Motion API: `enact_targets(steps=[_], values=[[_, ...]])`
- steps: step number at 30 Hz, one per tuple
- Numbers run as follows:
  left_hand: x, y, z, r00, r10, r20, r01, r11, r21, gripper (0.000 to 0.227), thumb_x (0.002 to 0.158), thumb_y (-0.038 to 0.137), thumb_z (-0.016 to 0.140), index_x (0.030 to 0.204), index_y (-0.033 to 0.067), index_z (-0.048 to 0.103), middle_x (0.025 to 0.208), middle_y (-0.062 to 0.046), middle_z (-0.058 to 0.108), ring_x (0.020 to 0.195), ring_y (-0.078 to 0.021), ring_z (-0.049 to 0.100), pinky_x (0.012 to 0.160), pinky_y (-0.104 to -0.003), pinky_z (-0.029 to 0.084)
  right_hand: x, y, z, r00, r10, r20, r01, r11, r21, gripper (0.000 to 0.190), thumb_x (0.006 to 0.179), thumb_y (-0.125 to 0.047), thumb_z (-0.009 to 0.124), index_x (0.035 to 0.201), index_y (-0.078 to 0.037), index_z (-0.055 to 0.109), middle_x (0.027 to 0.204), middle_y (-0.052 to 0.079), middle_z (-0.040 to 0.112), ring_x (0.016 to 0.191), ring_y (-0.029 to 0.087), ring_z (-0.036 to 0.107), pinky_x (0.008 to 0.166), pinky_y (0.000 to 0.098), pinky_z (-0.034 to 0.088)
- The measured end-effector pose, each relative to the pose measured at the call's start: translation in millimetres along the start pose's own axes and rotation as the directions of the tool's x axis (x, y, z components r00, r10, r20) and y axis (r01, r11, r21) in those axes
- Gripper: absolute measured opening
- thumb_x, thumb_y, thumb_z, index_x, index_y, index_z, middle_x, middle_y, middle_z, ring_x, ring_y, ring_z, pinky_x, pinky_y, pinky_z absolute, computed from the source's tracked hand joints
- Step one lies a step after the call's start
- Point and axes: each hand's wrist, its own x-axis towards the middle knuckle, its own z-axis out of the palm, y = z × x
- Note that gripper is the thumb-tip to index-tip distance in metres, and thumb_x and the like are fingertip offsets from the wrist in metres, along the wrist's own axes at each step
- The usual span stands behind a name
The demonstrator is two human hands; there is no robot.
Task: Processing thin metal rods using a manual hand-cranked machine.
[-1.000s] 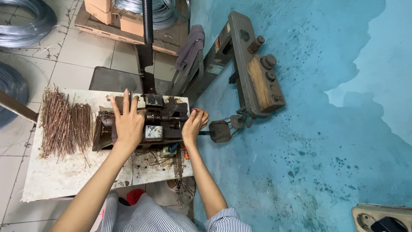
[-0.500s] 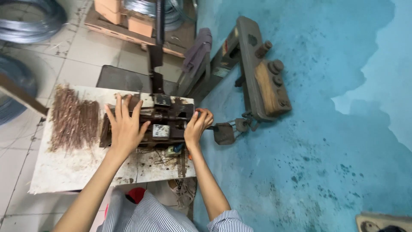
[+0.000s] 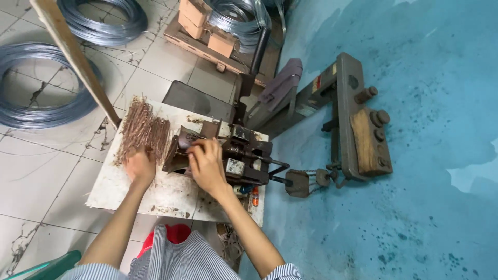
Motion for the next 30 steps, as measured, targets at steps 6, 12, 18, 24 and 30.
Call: enact_targets(steps=[6,12,18,24,30], values=[[5,18,8,0.982,-0.005,0.19,-0.037,0.975,0.218,0.032,0.082,0.042,0.072,0.109,0.0276,0.079,0.105,-0.005,0.08,0.111,-0.0281,0.071,0.1,-0.04,0.042,0,-37,14,0.951,-0.14,0.277,0.211,0.947,-0.243,0.019,0.093,-0.023,0.064,0.108,-0.011,0.066,0.122,0.011,0.061,0.132,0.034,0.051,0.123,0.0665,0.014],[11,34,-1,0.989,0.051,0.14,-0.069,0.989,0.129,0.045,0.088,0.041,0.075,0.13,0.025,0.069,0.132,-0.009,0.07,0.128,-0.0297,0.06,0.103,-0.046,0.043,-14,-20,33,0.873,0.015,0.487,0.186,0.913,-0.362,0.03,0.092,-0.032,0.065,0.114,-0.012,0.07,0.122,0.013,0.064,0.135,0.031,0.049,0.123,0.0678,0.005],[45,16,43,0.99,0.035,0.139,-0.07,0.963,0.262,0.024,0.1,0.036,0.061,0.117,0.0288,0.076,0.124,0.001,0.073,0.125,-0.0224,0.06,0.103,-0.042,0.038,-15,-8,38,0.866,0.008,0.499,0.131,0.961,-0.243,0.033,0.09,-0.031,0.067,0.116,-0.011,0.07,0.122,0.013,0.066,0.137,0.03,0.048,0.124,0.0674,0.006],[23,16,12,0.978,-0.124,0.167,0.153,0.974,-0.169,0.014,0.093,0.039,0.076,0.105,0.0334,0.08,0.109,-0.001,0.08,0.115,-0.0302,0.07,0.104,-0.046,0.039,-14,-12,35,0.842,0.058,0.537,0.085,0.968,-0.238,0.037,0.092,-0.033,0.066,0.121,-0.011,0.069,0.127,0.011,0.065,0.141,0.029,0.044,0.125,0.066,0.003],[17,-19,37,0.971,-0.131,0.202,0.205,0.891,-0.406,0.016,0.088,0.043,0.082,0.102,0.0354,0.079,0.097,0.003,0.078,0.106,-0.0318,0.072,0.09,-0.045,0.049,-20,-8,45,0.849,0.079,0.523,0.083,0.957,-0.279,0.039,0.09,-0.035,0.067,0.121,-0.012,0.069,0.128,0.01,0.065,0.142,0.028,0.042,0.126,0.0654,0.002]])
